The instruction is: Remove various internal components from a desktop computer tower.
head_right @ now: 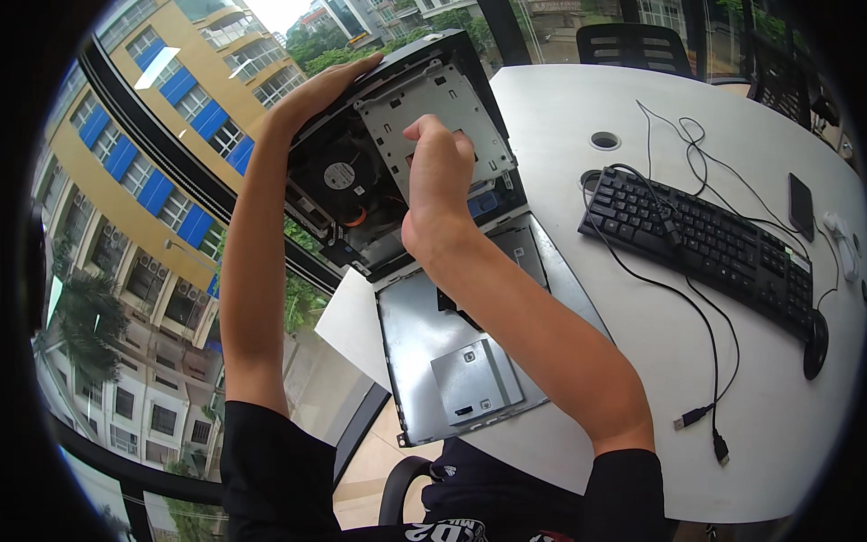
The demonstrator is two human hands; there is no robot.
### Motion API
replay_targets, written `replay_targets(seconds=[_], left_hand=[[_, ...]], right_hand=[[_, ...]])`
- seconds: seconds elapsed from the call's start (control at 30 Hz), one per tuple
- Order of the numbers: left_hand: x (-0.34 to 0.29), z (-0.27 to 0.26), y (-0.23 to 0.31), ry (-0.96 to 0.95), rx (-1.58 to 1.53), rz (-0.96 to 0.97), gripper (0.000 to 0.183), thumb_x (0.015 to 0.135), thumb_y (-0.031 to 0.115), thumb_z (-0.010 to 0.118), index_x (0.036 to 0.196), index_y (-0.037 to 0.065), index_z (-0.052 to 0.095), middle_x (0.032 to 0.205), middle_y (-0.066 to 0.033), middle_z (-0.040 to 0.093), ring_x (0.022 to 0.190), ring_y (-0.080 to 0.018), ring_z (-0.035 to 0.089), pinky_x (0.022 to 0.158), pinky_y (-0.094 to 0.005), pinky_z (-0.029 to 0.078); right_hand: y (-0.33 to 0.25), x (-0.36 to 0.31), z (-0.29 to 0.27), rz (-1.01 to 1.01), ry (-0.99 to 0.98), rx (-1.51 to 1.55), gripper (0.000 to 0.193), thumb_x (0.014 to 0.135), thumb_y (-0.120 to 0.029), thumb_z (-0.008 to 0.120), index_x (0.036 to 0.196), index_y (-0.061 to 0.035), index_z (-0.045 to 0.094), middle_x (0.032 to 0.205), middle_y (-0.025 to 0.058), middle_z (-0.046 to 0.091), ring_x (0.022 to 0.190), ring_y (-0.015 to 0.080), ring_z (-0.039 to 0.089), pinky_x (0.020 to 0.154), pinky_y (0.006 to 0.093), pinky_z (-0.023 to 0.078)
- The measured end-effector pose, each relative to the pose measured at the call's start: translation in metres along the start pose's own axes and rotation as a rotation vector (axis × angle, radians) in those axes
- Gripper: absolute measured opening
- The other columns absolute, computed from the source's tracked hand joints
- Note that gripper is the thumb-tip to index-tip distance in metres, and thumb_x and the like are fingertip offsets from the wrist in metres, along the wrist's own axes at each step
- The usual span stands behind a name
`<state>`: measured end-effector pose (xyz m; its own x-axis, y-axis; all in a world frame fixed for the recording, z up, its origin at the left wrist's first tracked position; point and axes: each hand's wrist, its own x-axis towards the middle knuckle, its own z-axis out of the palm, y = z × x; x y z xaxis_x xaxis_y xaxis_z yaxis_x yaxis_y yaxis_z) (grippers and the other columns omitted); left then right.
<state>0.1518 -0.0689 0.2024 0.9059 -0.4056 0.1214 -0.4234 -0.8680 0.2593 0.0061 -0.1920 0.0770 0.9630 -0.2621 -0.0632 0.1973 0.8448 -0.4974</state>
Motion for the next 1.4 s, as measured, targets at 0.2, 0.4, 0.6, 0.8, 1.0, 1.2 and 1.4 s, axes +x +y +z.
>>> replay_targets(seconds=[0.2, 0.4, 0.6, 0.8, 1.0, 1.2, 1.4], left_hand=[[-0.009, 0.002, 0.009, 0.045, 0.002, 0.039, 0.064, 0.104, 0.055, 0.039, 0.145, 0.009, 0.055, 0.139, -0.0145, 0.061, 0.125, -0.0228, 0.060, 0.110, -0.0321, 0.041], [-0.015, 0.003, 0.022, 0.046, 0.051, -0.100, 0.065, 0.104, 0.058, 0.037, 0.147, 0.012, 0.054, 0.143, -0.0136, 0.059, 0.130, -0.0224, 0.056, 0.112, -0.0353, 0.040], [-0.009, -0.001, -0.002, 0.075, 0.075, 0.119, 0.082, 0.094, 0.072, 0.043, 0.149, 0.012, 0.051, 0.150, -0.0159, 0.052, 0.137, -0.0293, 0.052, 0.116, -0.0371, 0.039], [-0.035, 0.008, 0.032, 0.049, -0.059, 0.075, 0.098, 0.082, 0.083, 0.051, 0.149, 0.011, 0.052, 0.149, -0.0176, 0.052, 0.139, -0.0319, 0.050, 0.117, -0.0425, 0.038], [-0.018, 0.005, 0.009, 0.054, 0.063, 0.133, 0.099, 0.074, 0.075, 0.070, 0.146, 0.009, 0.055, 0.140, -0.0209, 0.059, 0.128, -0.0303, 0.059, 0.109, -0.0388, 0.046], [-0.019, 0.006, 0.010, 0.095, 0.065, 0.146, 0.097, 0.073, 0.071, 0.074, 0.144, 0.008, 0.056, 0.133, -0.0200, 0.063, 0.118, -0.0304, 0.065, 0.102, -0.0390, 0.051], [-0.025, 0.008, 0.017, 0.103, 0.027, 0.150, 0.094, 0.073, 0.069, 0.075, 0.142, 0.007, 0.058, 0.129, -0.0197, 0.065, 0.115, -0.0294, 0.067, 0.099, -0.0381, 0.053]], right_hand=[[-0.011, 0.004, -0.001, 0.001, -0.021, -0.018, 0.031, 0.085, -0.021, 0.060, 0.107, -0.0011, 0.050, 0.109, 0.0147, 0.055, 0.109, 0.0243, 0.052, 0.112, 0.0355, 0.034], [-0.008, 0.006, 0.001, -0.015, -0.046, 0.048, 0.029, 0.086, -0.020, 0.059, 0.106, -0.0006, 0.050, 0.112, 0.0149, 0.053, 0.111, 0.0239, 0.051, 0.111, 0.0368, 0.035], [-0.002, 0.016, -0.009, -0.022, -0.228, 0.108, 0.027, 0.090, -0.023, 0.060, 0.105, -0.0020, 0.054, 0.109, 0.0118, 0.056, 0.107, 0.0217, 0.052, 0.109, 0.0357, 0.037], [0.005, 0.044, -0.022, -0.041, -0.325, 0.126, 0.027, 0.091, -0.020, 0.062, 0.108, -0.0002, 0.056, 0.108, 0.0103, 0.059, 0.103, 0.0177, 0.055, 0.102, 0.0333, 0.040], [0.009, 0.044, -0.020, -0.021, -0.342, 0.094, 0.015, 0.091, -0.019, 0.062, 0.100, -0.0066, 0.061, 0.105, 0.0060, 0.063, 0.100, 0.0169, 0.058, 0.102, 0.0334, 0.040], [-0.009, 0.043, -0.024, 0.052, -0.376, -0.122, 0.014, 0.088, -0.018, 0.063, 0.095, -0.0062, 0.062, 0.102, 0.0066, 0.064, 0.097, 0.0173, 0.059, 0.100, 0.0323, 0.042], [-0.018, 0.047, -0.028, 0.012, -0.320, -0.416, 0.032, 0.084, -0.025, 0.065, 0.101, 0.0027, 0.067, 0.102, 0.0117, 0.067, 0.097, 0.0203, 0.062, 0.097, 0.0328, 0.046]])
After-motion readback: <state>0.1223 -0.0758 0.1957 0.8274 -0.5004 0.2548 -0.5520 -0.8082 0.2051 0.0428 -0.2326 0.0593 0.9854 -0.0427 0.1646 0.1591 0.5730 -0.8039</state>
